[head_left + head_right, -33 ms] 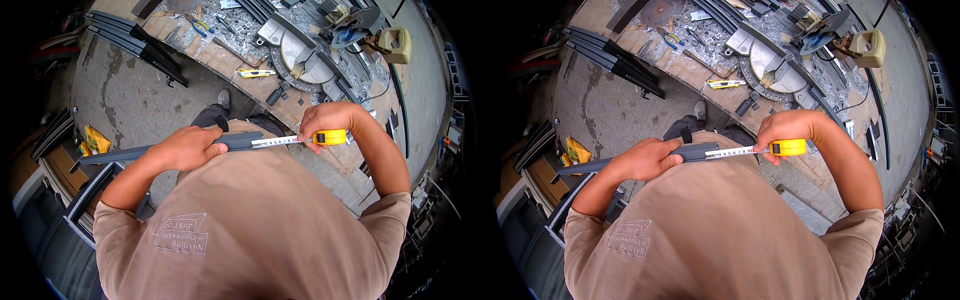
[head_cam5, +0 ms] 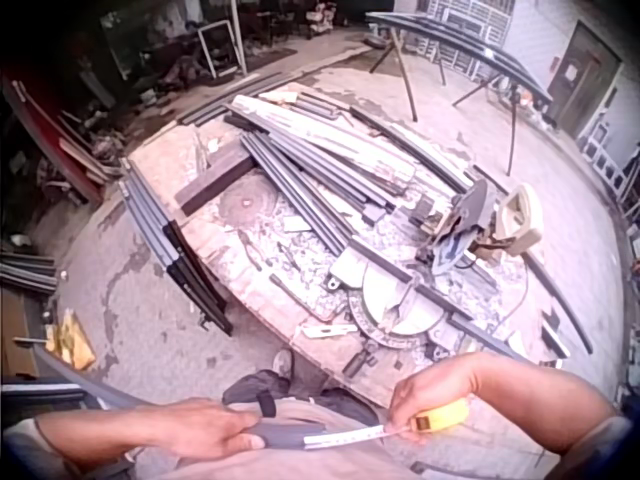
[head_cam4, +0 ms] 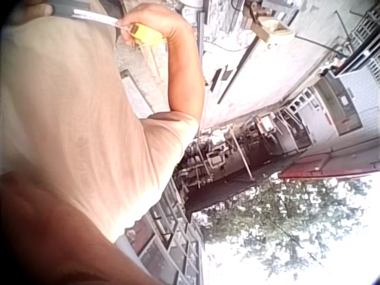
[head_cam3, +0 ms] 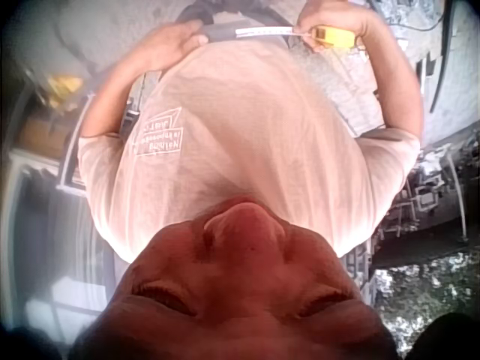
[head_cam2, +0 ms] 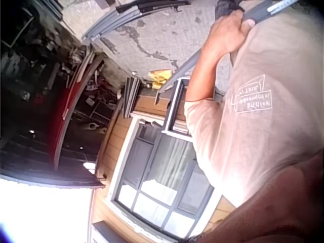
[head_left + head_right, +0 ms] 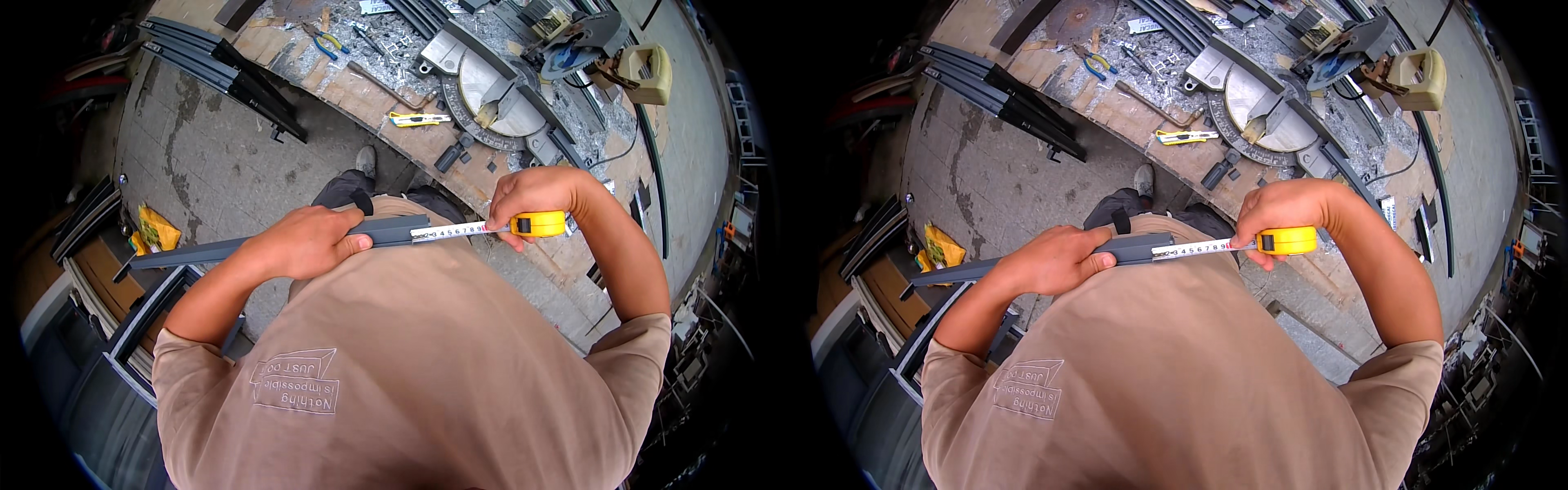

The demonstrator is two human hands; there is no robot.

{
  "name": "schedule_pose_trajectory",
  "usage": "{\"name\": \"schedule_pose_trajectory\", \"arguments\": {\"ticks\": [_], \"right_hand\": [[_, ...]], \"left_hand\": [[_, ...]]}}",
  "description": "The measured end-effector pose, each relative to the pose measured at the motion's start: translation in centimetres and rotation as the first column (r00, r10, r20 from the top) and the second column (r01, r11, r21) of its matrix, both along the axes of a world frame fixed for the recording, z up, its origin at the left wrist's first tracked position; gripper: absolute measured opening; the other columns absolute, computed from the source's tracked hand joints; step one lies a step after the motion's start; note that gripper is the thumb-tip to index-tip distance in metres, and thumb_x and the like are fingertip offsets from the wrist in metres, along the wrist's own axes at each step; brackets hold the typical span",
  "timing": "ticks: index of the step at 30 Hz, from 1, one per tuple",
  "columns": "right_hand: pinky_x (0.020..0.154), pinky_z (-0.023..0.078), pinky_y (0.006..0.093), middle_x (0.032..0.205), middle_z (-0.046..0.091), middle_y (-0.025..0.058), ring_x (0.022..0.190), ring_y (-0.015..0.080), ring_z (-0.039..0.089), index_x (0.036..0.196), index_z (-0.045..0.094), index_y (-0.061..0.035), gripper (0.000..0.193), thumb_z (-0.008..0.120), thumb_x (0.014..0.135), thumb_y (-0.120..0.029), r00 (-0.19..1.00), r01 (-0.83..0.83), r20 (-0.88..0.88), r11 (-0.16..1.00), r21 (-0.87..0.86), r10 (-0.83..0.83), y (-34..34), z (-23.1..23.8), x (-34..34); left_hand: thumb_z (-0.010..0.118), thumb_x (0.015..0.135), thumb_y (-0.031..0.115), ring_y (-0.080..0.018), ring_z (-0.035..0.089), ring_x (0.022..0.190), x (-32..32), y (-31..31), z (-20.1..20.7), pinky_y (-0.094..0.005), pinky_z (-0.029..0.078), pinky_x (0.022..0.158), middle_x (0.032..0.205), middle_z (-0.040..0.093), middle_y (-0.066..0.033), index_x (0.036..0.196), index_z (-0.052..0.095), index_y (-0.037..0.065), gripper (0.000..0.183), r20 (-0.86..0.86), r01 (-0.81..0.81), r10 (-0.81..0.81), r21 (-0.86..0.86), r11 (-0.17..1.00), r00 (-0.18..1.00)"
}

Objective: The person measures metal profiles using a tape measure on a workbench, checking lengths of long frame components and small cut segments.

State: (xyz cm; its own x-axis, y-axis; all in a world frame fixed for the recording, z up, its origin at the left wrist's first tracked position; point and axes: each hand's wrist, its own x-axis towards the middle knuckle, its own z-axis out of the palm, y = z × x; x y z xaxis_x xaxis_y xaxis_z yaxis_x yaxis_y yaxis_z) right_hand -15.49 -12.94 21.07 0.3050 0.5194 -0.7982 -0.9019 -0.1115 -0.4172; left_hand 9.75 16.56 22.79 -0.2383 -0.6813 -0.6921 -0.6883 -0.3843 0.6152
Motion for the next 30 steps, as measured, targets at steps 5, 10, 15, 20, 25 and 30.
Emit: {"name": "schedule_pose_trajectory", "arguments": {"ticks": [5, 10, 15, 20, 25, 30], "right_hand": [[0.064, 0.055, 0.0306, 0.08, 0.079, 0.0112, 0.066, 0.0159, 0.068, 0.084, 0.08, 0.0015, 0.045, 0.068, 0.104, -0.036, 1.0, -0.021, 0.009, 1.0, 0.004, 0.021, 0.06, 0.0, 0.14], [0.064, 0.055, 0.0315, 0.081, 0.079, 0.0111, 0.068, 0.0164, 0.069, 0.085, 0.08, 0.0012, 0.044, 0.068, 0.104, -0.037, 1.0, -0.027, 0.016, 0.999, 0.019, 0.027, 0.01, -0.07, 0.18], [0.064, 0.055, 0.0319, 0.081, 0.079, 0.0109, 0.068, 0.0165, 0.069, 0.085, 0.08, 0.001, 0.044, 0.068, 0.103, -0.037, 1.0, -0.02, 0.012, 1.0, 0.0, 0.02, 0.13, 0.14, 0.15], [0.064, 0.055, 0.032, 0.081, 0.079, 0.0108, 0.068, 0.0165, 0.07, 0.085, 0.08, 0.0011, 0.045, 0.069, 0.103, -0.038, 1.0, -0.026, 0.014, 1.0, 0.002, 0.026, 0.08, 0.19, 0.11], [0.064, 0.055, 0.0321, 0.081, 0.079, 0.0112, 0.068, 0.0168, 0.07, 0.084, 0.081, 0.0013, 0.045, 0.068, 0.104, -0.038, 1.0, -0.017, 0.005, 1.0, -0.006, 0.017, 0.13, 0.1, 0.02], [0.062, 0.056, 0.0333, 0.08, 0.079, 0.0113, 0.066, 0.0169, 0.071, 0.082, 0.081, -0.0009, 0.041, 0.072, 0.099, -0.038, 1.0, 0.005, -0.003, 1.0, 0.001, -0.005, 0.06, -0.41, -0.28]], "left_hand": [[0.051, 0.117, 0.054, -0.0545, 0.071, 0.099, 0.02, 0.18, -0.13, -0.0622, 0.054, 0.087, 0.095, 0.074, -0.0291, 0.13, 0.062, 0.004, 0.054, 0.002, 0.005, -0.005, -0.009, 1.0, 1.0], [0.05, 0.117, 0.055, -0.0545, 0.071, 0.1, 0.01, 0.12, -0.07, -0.0622, 0.054, 0.087, 0.096, 0.074, -0.029, 0.13, 0.062, 0.004, 0.054, -0.003, 0.001, -0.001, -0.001, 1.0, 1.0], [0.051, 0.117, 0.053, -0.0541, 0.071, 0.1, -0.01, 0.04, -0.12, -0.0618, 0.054, 0.088, 0.097, 0.075, -0.0289, 0.133, 0.063, 0.004, 0.053, -0.004, 0.004, -0.003, 0.013, 1.0, 1.0], [0.053, 0.116, 0.052, -0.0536, 0.072, 0.101, -0.02, -0.01, -0.02, -0.0617, 0.054, 0.089, 0.099, 0.076, -0.0286, 0.14, 0.063, 0.005, 0.053, 0.005, 0.005, -0.005, 0.005, 1.0, 1.0], [0.053, 0.116, 0.052, -0.0536, 0.072, 0.101, -0.03, 0.02, -0.07, -0.0616, 0.054, 0.089, 0.099, 0.076, -0.0287, 0.14, 0.063, 0.006, 0.053, 0.003, 0.002, -0.002, -0.002, 1.0, 1.0], [0.051, 0.116, 0.054, -0.0537, 0.072, 0.1, -0.02, 0.02, -0.05, -0.0621, 0.054, 0.087, 0.097, 0.075, -0.0284, 0.139, 0.064, 0.005, 0.055, 0.003, 0.004, -0.004, -0.009, 1.0, 1.0]]}}
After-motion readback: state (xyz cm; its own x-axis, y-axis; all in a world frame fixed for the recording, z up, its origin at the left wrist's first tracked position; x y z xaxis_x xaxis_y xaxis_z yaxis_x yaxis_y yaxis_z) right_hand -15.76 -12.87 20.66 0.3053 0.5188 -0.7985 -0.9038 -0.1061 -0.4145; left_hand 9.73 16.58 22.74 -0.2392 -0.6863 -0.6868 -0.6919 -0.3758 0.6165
